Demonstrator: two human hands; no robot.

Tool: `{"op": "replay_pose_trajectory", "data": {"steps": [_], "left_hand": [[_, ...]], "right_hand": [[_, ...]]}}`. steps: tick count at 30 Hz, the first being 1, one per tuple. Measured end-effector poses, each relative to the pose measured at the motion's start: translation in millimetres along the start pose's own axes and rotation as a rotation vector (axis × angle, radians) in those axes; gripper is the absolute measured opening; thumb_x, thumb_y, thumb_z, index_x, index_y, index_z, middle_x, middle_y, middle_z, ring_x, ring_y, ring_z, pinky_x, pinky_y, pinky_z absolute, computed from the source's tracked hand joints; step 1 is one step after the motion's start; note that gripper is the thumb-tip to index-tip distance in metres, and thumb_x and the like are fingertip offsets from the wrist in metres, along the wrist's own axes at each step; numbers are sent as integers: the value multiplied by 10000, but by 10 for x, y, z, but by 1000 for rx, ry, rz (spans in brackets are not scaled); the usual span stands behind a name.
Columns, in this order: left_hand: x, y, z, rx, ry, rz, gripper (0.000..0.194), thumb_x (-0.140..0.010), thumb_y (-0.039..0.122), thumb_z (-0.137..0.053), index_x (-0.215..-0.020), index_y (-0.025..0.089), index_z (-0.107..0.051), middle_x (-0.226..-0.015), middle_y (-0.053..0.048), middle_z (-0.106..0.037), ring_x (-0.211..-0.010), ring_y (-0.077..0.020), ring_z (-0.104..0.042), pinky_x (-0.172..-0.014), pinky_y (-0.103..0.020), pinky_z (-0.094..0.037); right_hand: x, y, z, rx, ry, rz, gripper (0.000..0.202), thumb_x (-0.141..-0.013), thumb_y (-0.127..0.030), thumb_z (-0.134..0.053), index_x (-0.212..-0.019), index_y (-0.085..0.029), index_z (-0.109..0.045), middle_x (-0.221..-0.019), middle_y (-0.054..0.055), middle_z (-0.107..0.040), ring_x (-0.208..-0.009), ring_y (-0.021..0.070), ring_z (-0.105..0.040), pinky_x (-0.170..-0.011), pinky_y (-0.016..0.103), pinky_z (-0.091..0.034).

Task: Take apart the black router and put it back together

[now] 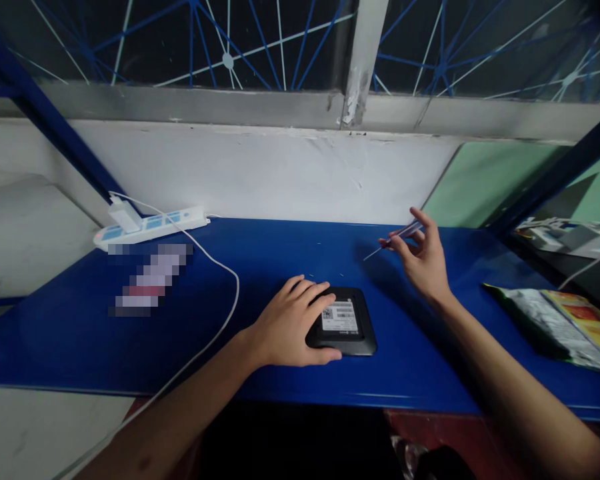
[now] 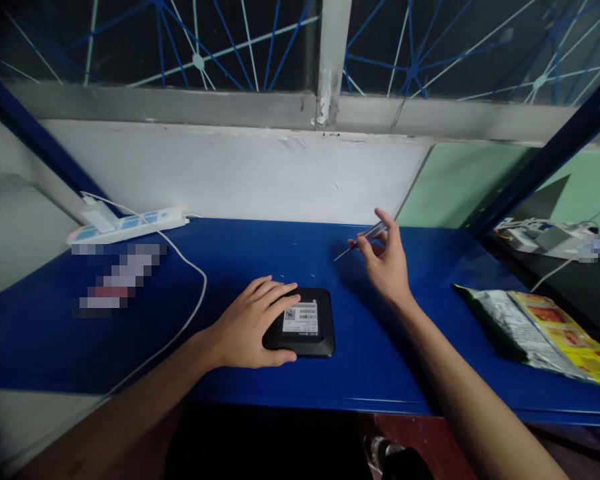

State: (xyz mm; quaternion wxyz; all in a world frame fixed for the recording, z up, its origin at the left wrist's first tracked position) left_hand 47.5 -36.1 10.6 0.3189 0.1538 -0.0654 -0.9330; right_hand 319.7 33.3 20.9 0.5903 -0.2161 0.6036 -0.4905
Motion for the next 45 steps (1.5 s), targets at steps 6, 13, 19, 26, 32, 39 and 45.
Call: {"op": "replay_pose_trajectory", "data": {"steps": [6, 13, 19, 26, 32, 39, 45], "left_hand": [[-13, -3, 0, 4, 14, -14, 876, -730, 735, -672, -1354, 131, -563, -1483, -184, -511, -1346, -371, -488, -1196, -582, -257], [-12, -12, -29, -8, 20, -21, 887, -734, 749, -654, -1362, 131, -558, -1482, -183, -509, -1346, -367, -481, -1192, -575, -260], [-9, -6, -19, -14, 25, -24, 876, -747, 777, -623, -1359, 153, -555, -1486, -167, -505, -1348, -360, -478, -1194, -560, -261], [-5, 4, -23, -18, 15, -30, 881, -759, 787, -606, -1368, 153, -544, -1496, -165, -492, -1361, -355, -464, -1212, -550, -223], [10, 6, -31, -15, 24, -18, 878, -751, 792, -614, -1359, 163, -544, -1494, -153, -495, -1356, -348, -462, -1218, -534, -212], [1, 1, -25, -5, 28, -21, 916, -735, 831, -599, -1365, 169, -536, -1487, -154, -500, -1353, -345, -468, -1220, -535, -200], [5, -13, -12, 39, 38, -11, 972, -674, 847, -641, -1369, 178, -523, -1496, -164, -475, -1334, -367, -471, -1190, -558, -248]], "right_hand": [[115, 89, -147, 16, -5, -29, 537, -855, -419, -710, -1300, -284, -441, -1052, 82, -754, -947, 264, -734, -907, 513, -594], [122, 85, -223, -20, 30, -44, 307, -832, -429, -720, -1047, -253, -589, -1003, 45, -737, -858, 213, -746, -893, 455, -603], [-63, 75, -342, 20, -9, -65, 309, -787, -437, -753, -968, -231, -611, -965, 59, -744, -852, 230, -754, -866, 445, -606], [-115, 132, -532, 87, -49, -51, 278, -804, -419, -730, -966, -226, -613, -963, 71, -757, -867, 241, -757, -848, 435, -604], [-95, 157, -619, 83, -52, -49, 260, -810, -422, -724, -956, -243, -604, -961, 66, -757, -866, 246, -760, -836, 431, -606], [-83, 79, -496, -19, 9, -48, 330, -774, -422, -765, -987, -227, -605, -910, 47, -731, -816, 229, -752, -834, 434, -615], [30, -33, -137, -138, 66, -69, 337, -817, -427, -745, -1109, -293, -643, -874, 17, -700, -756, 197, -720, -806, 430, -633]]}}
Point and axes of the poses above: each hand's wrist, its own x-axis away from the middle knuckle, its own z-axis out of the back of the hand, y = z × x, the point moved 3 cm from there along -x, towards the middle knuckle
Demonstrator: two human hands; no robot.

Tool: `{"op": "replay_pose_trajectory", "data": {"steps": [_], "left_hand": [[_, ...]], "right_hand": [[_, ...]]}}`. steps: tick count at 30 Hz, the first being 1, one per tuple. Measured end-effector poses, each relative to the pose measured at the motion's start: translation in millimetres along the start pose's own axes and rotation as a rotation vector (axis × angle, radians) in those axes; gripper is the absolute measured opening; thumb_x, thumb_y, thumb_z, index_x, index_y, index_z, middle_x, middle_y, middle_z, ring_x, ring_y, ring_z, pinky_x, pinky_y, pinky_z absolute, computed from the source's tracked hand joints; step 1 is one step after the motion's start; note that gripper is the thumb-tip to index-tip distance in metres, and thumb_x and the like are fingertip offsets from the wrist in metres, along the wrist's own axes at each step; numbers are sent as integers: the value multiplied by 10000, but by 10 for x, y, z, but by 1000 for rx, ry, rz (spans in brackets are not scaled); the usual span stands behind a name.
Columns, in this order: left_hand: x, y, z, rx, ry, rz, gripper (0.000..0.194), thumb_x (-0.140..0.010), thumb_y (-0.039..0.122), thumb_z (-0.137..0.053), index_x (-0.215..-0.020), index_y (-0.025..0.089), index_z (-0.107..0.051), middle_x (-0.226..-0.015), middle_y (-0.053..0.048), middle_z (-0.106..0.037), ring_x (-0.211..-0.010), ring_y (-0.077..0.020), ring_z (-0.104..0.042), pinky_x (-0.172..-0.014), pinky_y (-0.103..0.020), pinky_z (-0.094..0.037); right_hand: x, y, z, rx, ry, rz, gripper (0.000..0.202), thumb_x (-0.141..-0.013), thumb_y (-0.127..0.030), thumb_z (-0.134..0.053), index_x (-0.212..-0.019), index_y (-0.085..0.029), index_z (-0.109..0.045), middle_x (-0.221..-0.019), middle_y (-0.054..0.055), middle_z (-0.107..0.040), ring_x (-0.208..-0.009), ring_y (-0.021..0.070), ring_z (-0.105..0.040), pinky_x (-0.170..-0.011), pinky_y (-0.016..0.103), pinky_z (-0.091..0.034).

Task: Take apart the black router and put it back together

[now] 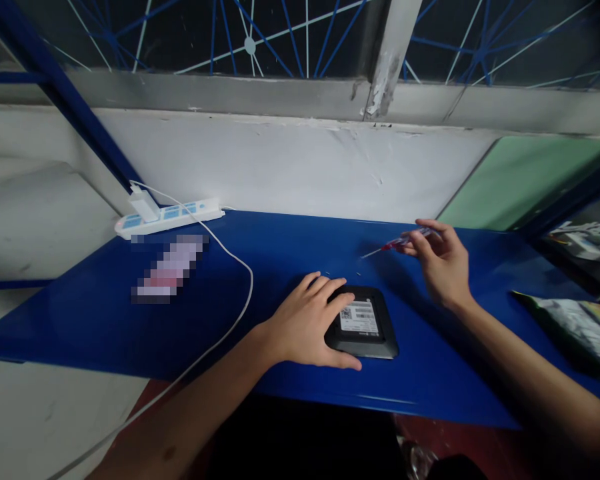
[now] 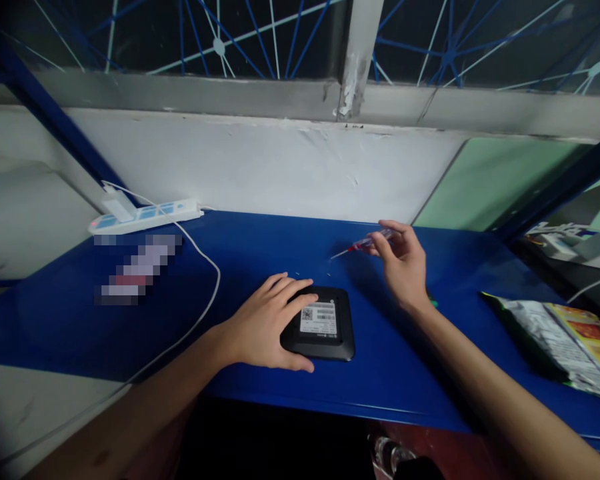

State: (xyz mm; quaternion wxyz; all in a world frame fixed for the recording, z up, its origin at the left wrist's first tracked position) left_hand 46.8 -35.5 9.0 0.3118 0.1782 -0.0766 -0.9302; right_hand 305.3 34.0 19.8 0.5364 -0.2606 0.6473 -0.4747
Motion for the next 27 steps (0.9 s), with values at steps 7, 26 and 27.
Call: {"op": "replay_pose_trajectory", "data": {"steps": [7, 26, 27], "left_hand": [[-20, -24, -4, 64, 4, 34, 945, -633, 797, -702, -1334, 186, -529, -1420, -163, -525, -1275, -386, -493, -1109, -585, -350], [-38, -53, 11, 84, -55, 27, 982, -618, 780, -746, -1349, 176, -493, -1436, -185, -501, -1327, -415, -449, -1145, -627, -305], [-40, -51, 14, 83, -57, 28, 983, -616, 777, -749, -1350, 176, -493, -1435, -186, -501, -1327, -417, -448, -1145, -628, -305]], "right_hand": [[122, 79, 208, -175, -14, -190, 339, -823, -410, -741, -1140, -314, -669, -874, 16, -711, -725, 187, -690, -740, 421, -628], [203, 33, 136, -135, -126, -206, 285, -861, -454, -686, -1108, -327, -623, -916, 19, -731, -731, 195, -709, -731, 406, -608], [207, 35, 133, -142, -126, -214, 285, -856, -451, -694, -1102, -324, -627, -911, 18, -732, -729, 193, -709, -730, 402, -610]]}}
Point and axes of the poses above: each hand's wrist, its own x-axis away from the middle knuckle, its own z-axis out of the back of the hand, y = z × x, the point moved 3 cm from there along -x, towards the middle knuckle
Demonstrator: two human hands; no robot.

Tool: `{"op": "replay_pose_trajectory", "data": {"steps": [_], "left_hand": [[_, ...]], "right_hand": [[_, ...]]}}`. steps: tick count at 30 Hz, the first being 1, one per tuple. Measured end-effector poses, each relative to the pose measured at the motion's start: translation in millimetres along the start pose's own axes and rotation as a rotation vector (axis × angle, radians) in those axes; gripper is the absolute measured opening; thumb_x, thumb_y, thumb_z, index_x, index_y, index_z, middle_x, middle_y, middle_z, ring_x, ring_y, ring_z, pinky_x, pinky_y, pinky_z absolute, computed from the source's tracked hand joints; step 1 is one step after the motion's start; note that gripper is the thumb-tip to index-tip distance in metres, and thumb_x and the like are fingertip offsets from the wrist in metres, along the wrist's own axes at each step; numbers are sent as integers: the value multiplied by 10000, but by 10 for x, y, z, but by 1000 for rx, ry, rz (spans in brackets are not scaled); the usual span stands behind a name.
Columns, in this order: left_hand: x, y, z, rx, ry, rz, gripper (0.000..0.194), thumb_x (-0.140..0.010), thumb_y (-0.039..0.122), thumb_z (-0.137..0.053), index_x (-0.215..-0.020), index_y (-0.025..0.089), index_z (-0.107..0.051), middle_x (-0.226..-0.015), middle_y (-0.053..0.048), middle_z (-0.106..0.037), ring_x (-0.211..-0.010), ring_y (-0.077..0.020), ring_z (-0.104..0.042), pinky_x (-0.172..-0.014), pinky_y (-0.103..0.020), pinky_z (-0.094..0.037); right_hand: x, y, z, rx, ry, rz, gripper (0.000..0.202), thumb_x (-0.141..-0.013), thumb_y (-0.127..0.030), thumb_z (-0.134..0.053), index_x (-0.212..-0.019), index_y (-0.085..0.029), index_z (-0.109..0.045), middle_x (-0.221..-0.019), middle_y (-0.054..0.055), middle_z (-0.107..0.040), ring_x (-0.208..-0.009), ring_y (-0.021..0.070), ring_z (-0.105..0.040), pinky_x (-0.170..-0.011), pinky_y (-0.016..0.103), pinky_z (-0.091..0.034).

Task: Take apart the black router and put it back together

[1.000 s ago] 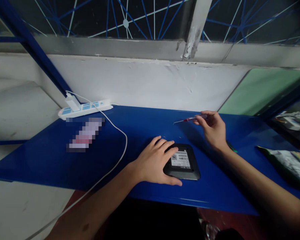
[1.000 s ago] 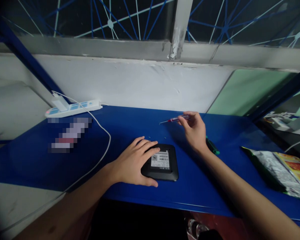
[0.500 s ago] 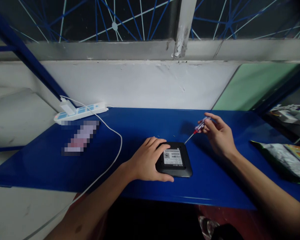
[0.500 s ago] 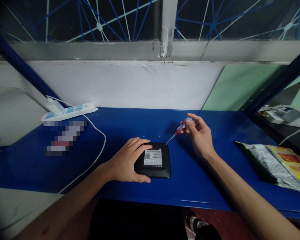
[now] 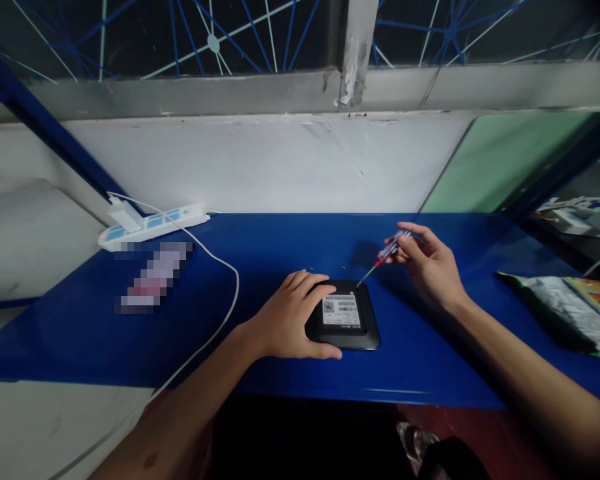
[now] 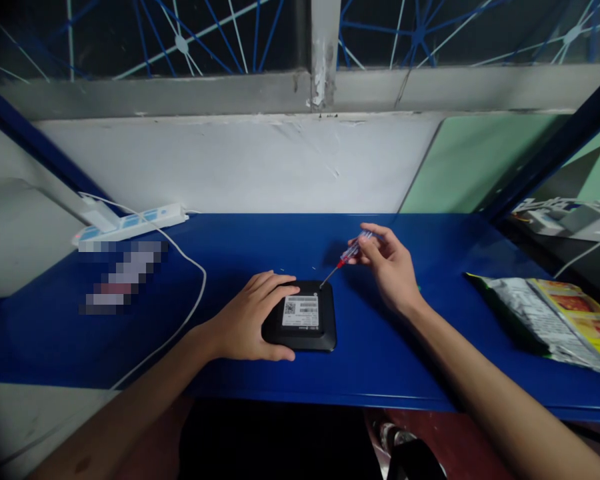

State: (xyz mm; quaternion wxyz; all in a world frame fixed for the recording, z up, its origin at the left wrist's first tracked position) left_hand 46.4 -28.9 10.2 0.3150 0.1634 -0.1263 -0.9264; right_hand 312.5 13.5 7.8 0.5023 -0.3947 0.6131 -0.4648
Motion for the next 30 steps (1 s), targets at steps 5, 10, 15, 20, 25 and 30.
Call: {"op": "replay_pose_trajectory", "data": {"steps": [5, 10, 15, 20, 25, 30], "left_hand": [[-11, 13, 12, 8, -3, 5, 965, -626, 775, -739, -1356, 194, -493, -1434, -179, -504, -1328, -424, -447, -1134, -640, -312], [-10, 10, 7, 10, -1, 7, 981, -621, 782, -741, -1358, 185, -496, -1438, -182, -500, -1334, -423, -437, -1141, -635, -301], [-6, 3, -1, 4, -11, 11, 991, -622, 776, -747, -1364, 171, -493, -1444, -185, -496, -1344, -418, -428, -1151, -623, -295], [-1, -4, -3, 14, -6, 11, 991, -612, 775, -756, -1370, 193, -491, -1453, -174, -492, -1344, -416, -431, -1153, -624, -288], [4, -13, -6, 9, -6, 8, 991, -614, 775, -751, -1376, 199, -488, -1458, -175, -489, -1355, -429, -418, -1149, -639, -289], [3, -4, 6, -2, -17, 6, 977, -630, 764, -751, -1375, 190, -485, -1455, -178, -490, -1358, -419, -423, -1155, -625, -292]], "right_hand": [[8, 18, -10, 46, -5, -21, 307, -845, -457, -706, -1103, -305, -636, -890, 20, -742, -685, 184, -707, -717, 399, -619], [20, -35, -24, 121, 10, 7, 318, -838, -450, -716, -1097, -282, -638, -872, 24, -740, -678, 184, -710, -710, 391, -618], [20, -71, -22, 166, 10, 47, 323, -851, -441, -699, -1112, -263, -630, -871, 33, -729, -684, 184, -698, -680, 377, -611], [-22, -42, 50, 204, 73, 121, 313, -854, -435, -689, -1113, -273, -621, -855, 18, -707, -659, 167, -663, -645, 358, -610], [-61, 10, 84, 204, 116, 164, 295, -853, -408, -696, -1101, -278, -603, -858, 26, -706, -796, 210, -708, -678, 381, -625], [-64, 50, 54, 163, 103, 152, 295, -826, -396, -725, -1065, -277, -598, -859, 24, -713, -889, 237, -731, -730, 402, -632]]}}
Point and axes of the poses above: each hand's wrist, its own x-axis away from the middle knuckle, its own z-axis out of the back of the hand, y = z × x, the point moved 3 cm from there along -x, towards the middle knuckle
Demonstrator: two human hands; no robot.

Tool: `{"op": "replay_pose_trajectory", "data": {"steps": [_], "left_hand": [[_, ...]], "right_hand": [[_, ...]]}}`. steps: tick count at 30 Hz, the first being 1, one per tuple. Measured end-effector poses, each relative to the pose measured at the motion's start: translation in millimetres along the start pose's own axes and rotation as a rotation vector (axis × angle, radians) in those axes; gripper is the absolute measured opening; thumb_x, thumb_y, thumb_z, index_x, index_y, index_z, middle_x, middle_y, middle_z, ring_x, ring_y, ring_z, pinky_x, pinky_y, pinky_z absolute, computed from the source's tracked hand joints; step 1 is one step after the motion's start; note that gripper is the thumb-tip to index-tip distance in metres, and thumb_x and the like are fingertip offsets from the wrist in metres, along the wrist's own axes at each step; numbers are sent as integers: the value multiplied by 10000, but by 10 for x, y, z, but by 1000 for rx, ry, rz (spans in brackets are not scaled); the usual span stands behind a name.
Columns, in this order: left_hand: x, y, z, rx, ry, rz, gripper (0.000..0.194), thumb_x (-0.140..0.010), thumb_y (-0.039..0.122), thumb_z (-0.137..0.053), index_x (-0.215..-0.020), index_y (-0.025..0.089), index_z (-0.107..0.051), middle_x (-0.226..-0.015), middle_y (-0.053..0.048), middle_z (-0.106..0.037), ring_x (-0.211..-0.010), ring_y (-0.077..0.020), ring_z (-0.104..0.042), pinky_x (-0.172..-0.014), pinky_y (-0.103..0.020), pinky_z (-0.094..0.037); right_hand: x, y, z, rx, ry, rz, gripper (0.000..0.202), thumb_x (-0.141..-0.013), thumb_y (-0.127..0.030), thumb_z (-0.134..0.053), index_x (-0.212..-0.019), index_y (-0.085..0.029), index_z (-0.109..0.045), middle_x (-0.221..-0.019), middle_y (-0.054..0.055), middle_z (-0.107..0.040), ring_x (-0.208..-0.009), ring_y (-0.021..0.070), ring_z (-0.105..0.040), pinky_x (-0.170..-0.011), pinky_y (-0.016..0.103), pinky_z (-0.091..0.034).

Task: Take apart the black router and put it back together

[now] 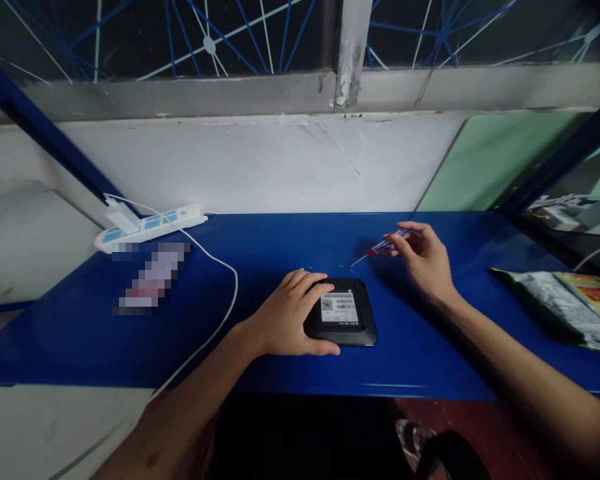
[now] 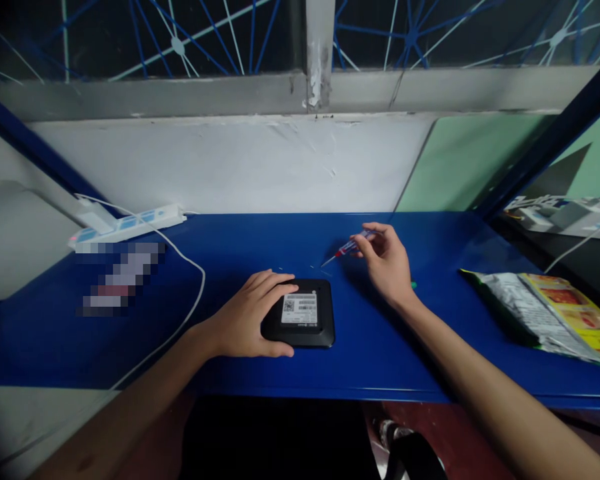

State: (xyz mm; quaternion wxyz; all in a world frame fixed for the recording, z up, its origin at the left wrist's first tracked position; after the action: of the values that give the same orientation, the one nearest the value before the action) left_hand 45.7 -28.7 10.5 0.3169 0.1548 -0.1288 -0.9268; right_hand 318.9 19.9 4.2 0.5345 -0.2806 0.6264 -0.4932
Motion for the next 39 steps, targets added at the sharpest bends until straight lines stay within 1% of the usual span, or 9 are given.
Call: {"op": "replay_pose_trajectory", "data": {"steps": [4, 7, 14, 22, 25, 28, 30, 35, 39], "left_hand": [[0, 3, 5, -4, -7, -1, 995, -634, 792, -731, -1379, 180, -483, -1460, -183, -487, -1359, -420, -420, -1156, -623, -296], [0, 4, 5, -2, -4, -3, 988, -637, 798, -724, -1379, 191, -486, -1461, -175, -489, -1360, -422, -420, -1151, -624, -304], [6, -3, -3, -3, -14, 4, 1003, -643, 788, -733, -1383, 155, -490, -1471, -190, -479, -1367, -418, -409, -1162, -622, -289], [-1, -5, -11, -12, -2, 5, 988, -639, 778, -748, -1378, 175, -489, -1468, -176, -487, -1362, -397, -422, -1167, -600, -293], [4, -12, -8, -6, 12, 4, 963, -644, 755, -757, -1377, 193, -486, -1464, -170, -491, -1357, -400, -432, -1157, -612, -303], [11, -29, -3, -4, 18, 13, 950, -651, 744, -758, -1377, 193, -488, -1464, -170, -492, -1358, -406, -432, -1153, -622, -306], [12, -43, -1, -10, 18, 22, 949, -661, 745, -751, -1378, 184, -487, -1468, -175, -487, -1365, -409, -424, -1156, -625, -300], [8, -63, -13, -21, 29, 29, 940, -675, 748, -740, -1390, 202, -469, -1481, -167, -479, -1377, -408, -418, -1167, -631, -281], [4, -60, -18, -17, 33, 30, 942, -667, 741, -752, -1388, 203, -472, -1478, -165, -484, -1375, -408, -420, -1166, -625, -285]], "right_hand": [[17, 6, -24, -4, -23, -34, 311, -814, -404, -735, -1051, -270, -586, -908, 33, -747, -804, 218, -736, -757, 420, -622], [29, 2, -44, -27, -43, -51, 318, -807, -395, -745, -1049, -261, -588, -917, 39, -757, -757, 200, -728, -751, 407, -614], [32, 4, -58, -33, -49, -46, 321, -808, -398, -742, -1050, -257, -584, -926, 47, -758, -789, 207, -736, -758, 404, -618], [28, -34, -34, -76, -27, -18, 315, -807, -398, -756, -1046, -265, -600, -895, 21, -748, -766, 187, -725, -736, 375, -622], [14, -58, -3, -118, 17, -64, 296, -808, -394, -759, -1041, -272, -623, -859, 6, -737, -708, 168, -703, -711, 361, -617], [3, -66, 19, -202, 42, -157, 263, -806, -387, -762, -1019, -278, -653, -817, -6, -729, -635, 140, -661, -689, 341, -605], [11, -83, 8, -262, 5, -218, 242, -808, -377, -760, -1007, -279, -663, -802, -5, -729, -634, 135, -654, -678, 326, -595], [98, -178, -87, -371, -187, -351, 219, -824, -339, -745, -1018, -267, -676, -831, 10, -744, -640, 126, -650, -647, 300, -563], [168, -237, -146, -405, -291, -403, 230, -810, -319, -757, -1019, -259, -681, -825, 14, -744, -691, 138, -659, -669, 302, -553]]}}
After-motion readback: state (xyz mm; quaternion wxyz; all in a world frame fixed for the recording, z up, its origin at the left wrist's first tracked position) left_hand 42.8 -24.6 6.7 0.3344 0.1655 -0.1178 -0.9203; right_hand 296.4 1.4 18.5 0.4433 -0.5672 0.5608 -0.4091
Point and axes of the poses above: each hand's wrist, its own x-axis away from the middle knuckle, its own z-axis out of the back of the hand, y = z × x, the point moved 3 cm from there along -x, towards the middle knuckle
